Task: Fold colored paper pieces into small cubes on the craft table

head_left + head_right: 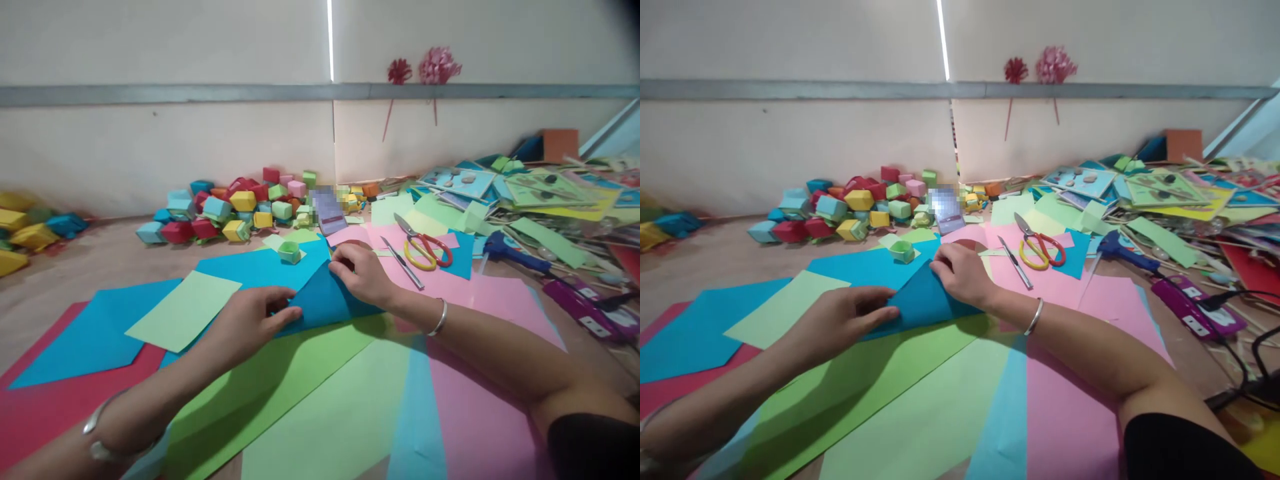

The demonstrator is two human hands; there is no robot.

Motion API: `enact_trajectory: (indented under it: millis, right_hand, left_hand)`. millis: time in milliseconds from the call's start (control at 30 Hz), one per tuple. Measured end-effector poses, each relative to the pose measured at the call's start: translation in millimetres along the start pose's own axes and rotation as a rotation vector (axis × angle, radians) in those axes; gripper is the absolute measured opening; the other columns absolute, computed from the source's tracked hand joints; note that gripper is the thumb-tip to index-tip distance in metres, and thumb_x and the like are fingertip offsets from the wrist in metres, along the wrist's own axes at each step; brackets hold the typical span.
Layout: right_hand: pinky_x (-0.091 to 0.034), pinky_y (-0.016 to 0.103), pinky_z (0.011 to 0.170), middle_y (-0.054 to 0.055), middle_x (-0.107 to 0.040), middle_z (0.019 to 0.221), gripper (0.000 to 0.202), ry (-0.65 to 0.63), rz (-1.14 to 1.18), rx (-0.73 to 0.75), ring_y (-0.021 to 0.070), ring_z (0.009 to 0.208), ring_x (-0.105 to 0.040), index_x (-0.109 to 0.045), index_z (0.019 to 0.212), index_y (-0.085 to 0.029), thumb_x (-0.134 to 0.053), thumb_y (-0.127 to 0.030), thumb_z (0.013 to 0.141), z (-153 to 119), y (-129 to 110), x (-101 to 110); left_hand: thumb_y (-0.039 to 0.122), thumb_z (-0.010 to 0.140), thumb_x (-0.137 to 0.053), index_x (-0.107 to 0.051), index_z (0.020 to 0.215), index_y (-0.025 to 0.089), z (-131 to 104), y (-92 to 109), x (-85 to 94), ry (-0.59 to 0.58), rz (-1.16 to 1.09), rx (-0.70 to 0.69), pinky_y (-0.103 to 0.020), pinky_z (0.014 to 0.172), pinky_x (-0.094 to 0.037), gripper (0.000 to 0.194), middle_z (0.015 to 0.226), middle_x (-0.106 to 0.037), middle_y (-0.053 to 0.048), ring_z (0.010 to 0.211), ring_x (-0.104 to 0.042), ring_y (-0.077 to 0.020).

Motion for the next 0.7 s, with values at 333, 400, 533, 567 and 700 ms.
enact_trajectory:
  millis: [333,400,533,567,700]
  right_hand:
    - [-0.034,0.024,0.055,-0.005,-0.052,0.058,0.019,-0.242,0.394,-0.449,0.0082,0.055,-0.043,-0.057,0.064,-0.017,-0.071,-0.026,0.073,-7.1,-5.8,15.2]
    - [-0.034,0.023,0.055,-0.006,-0.052,0.058,0.019,-0.342,0.436,-0.509,0.0078,0.055,-0.044,-0.057,0.065,-0.017,-0.072,-0.024,0.073,-26.0,-13.4,7.4]
    - [-0.039,0.022,0.06,-0.005,-0.059,0.064,0.013,-0.605,0.309,-0.384,0.0089,0.061,-0.052,-0.063,0.07,-0.016,-0.072,-0.02,0.079,-61.3,-29.1,-8.0]
    - [-0.04,0.022,0.063,-0.003,-0.062,0.068,0.011,-0.638,0.183,-0.304,0.0101,0.065,-0.054,-0.065,0.072,-0.016,-0.071,-0.018,0.081,-64.5,-30.0,-6.4]
    - [-0.039,0.027,0.073,0.007,-0.069,0.087,0.012,-0.417,-0.553,-0.192,0.0175,0.085,-0.06,-0.068,0.081,-0.015,-0.062,-0.018,0.091,-51.4,-8.6,37.4]
  left_hand:
    - [0.048,0.042,-0.087,-0.068,0.073,0.019,15.8,-18.0,27.5,0.298,-0.876,0.192,-0.026,0.06,-0.051,0.047,0.067,-0.065,0.002,0.064,-0.057,-0.0132]
    - [0.045,0.042,-0.089,-0.066,0.08,0.02,19.7,-15.7,25.0,0.311,-0.927,0.179,-0.024,0.056,-0.049,0.051,0.065,-0.061,0.004,0.06,-0.055,-0.0118]
    - [0.047,0.049,-0.088,-0.067,0.091,0.023,34.1,-6.0,29.2,0.308,-0.677,0.029,-0.023,0.051,-0.046,0.053,0.066,-0.064,0.003,0.062,-0.059,-0.0153]
    - [0.049,0.051,-0.086,-0.068,0.09,0.023,40.2,-1.9,29.2,0.257,-0.584,-0.053,-0.025,0.054,-0.049,0.05,0.069,-0.067,0.001,0.066,-0.062,-0.0176]
    - [0.056,0.062,-0.077,-0.071,0.087,0.024,62.0,5.3,10.5,-0.009,-0.291,-0.336,-0.034,0.066,-0.056,0.041,0.073,-0.072,-0.002,0.071,-0.068,-0.0234]
Point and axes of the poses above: each hand's wrist, its own z-axis towards the middle knuckle, its own x-axis out of the back of the hand, y = z × x, the point moved 5 cm from there along z, towards the middle knuckle
